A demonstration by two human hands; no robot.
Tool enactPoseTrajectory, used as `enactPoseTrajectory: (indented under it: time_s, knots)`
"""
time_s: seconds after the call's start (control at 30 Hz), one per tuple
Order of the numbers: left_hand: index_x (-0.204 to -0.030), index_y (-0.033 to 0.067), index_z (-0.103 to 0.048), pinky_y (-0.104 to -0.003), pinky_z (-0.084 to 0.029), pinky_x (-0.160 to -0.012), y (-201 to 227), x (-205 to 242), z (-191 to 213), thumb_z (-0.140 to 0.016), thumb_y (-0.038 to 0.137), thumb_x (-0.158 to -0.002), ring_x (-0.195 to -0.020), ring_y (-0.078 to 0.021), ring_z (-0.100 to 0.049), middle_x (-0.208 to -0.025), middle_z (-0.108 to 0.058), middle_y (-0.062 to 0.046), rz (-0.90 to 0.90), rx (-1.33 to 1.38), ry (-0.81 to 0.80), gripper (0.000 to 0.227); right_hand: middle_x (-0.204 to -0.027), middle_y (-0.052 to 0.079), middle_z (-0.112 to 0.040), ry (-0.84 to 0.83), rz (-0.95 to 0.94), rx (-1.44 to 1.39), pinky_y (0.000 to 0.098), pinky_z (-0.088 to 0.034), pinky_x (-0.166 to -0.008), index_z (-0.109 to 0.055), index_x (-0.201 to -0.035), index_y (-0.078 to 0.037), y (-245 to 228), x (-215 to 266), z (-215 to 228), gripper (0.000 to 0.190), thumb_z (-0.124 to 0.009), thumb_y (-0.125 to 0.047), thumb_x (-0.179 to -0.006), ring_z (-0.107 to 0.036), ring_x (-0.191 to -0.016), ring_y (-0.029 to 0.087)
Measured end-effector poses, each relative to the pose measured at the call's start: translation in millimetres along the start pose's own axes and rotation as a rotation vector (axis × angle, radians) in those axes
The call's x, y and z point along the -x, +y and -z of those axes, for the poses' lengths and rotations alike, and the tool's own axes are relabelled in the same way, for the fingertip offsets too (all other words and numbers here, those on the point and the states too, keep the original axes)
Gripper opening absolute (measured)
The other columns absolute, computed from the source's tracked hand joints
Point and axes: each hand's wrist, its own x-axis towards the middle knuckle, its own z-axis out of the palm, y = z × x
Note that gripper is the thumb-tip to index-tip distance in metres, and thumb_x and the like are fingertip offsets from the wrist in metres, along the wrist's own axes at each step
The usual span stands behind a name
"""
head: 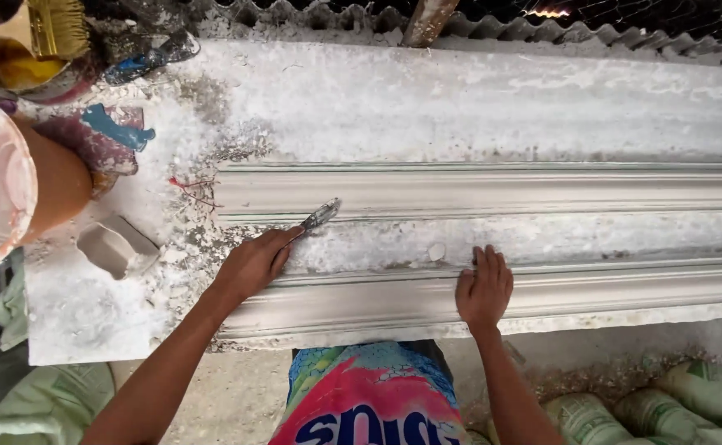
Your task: The person uses a small metal scraper to remove dried white residue from the surface and grooves of long white molded plaster strips. They repeatedly scrape along the length of the strips, occasionally lifting and repositioning them to access different areas.
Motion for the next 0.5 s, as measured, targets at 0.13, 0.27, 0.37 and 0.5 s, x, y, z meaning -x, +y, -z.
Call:
enactPoseTrajectory:
  time_s: [0.13,0.27,0.37,0.5]
  knots:
    - [-0.139,0.0235,-0.063,-0.055,-0.062,-0.082,-12.6,-5.1,24.3,-0.048,0.020,-0.104,-0.101,-0.0397,-0.073,-0.124,-0.071,-0.012,-0.098,-0.051,-0.023,0.038,-0.160,0.003,-0.045,0.119,0.023,0.013,0.0518,-0.023,-0.122,-0.046,-0.155,-0.024,3.3,-1.6,-12.4,0.059,-0.041,-0.042,-0.099,-0.038,-0.150,0.031]
    - [-0.122,0.0259,-0.073,-0.049,-0.065,-0.074,-33.3,-8.9,13.4,-0.055,0.024,-0.102,-0.090,-0.0360,-0.077,-0.117,-0.073,-0.011,-0.147,-0.182,-0.012,0.028,-0.160,0.002,-0.047,0.117,0.028,0.017,0.0524,-0.022,-0.122,-0.048,-0.154,-0.025,2.0,-3.3,-10.6,0.061,-0.043,-0.043,-0.096,-0.038,-0.150,0.031]
    - [-0.125,0.0284,-0.071,-0.047,-0.064,-0.069,-47.0,-14.8,-18.9,-0.054,0.029,-0.103,-0.084,-0.0347,-0.077,-0.111,-0.073,-0.011,-0.177,-0.261,0.080,0.028,-0.160,0.000,-0.047,0.123,0.029,0.023,0.0524,-0.023,-0.122,-0.048,-0.154,-0.026,1.3,-2.7,-11.5,0.062,-0.043,-0.043,-0.095,-0.039,-0.149,0.030]
    - [-0.124,0.0267,-0.073,-0.050,-0.064,-0.069,-46.5,1.0,0.8,-0.057,0.025,-0.101,-0.084,-0.0390,-0.076,-0.114,-0.072,-0.015,-0.200,-0.214,0.067,0.028,-0.160,0.003,-0.046,0.103,0.026,0.018,0.0532,-0.022,-0.122,-0.045,-0.157,-0.026,-6.4,-1.3,-2.6,0.061,-0.040,-0.044,-0.098,-0.038,-0.149,0.032]
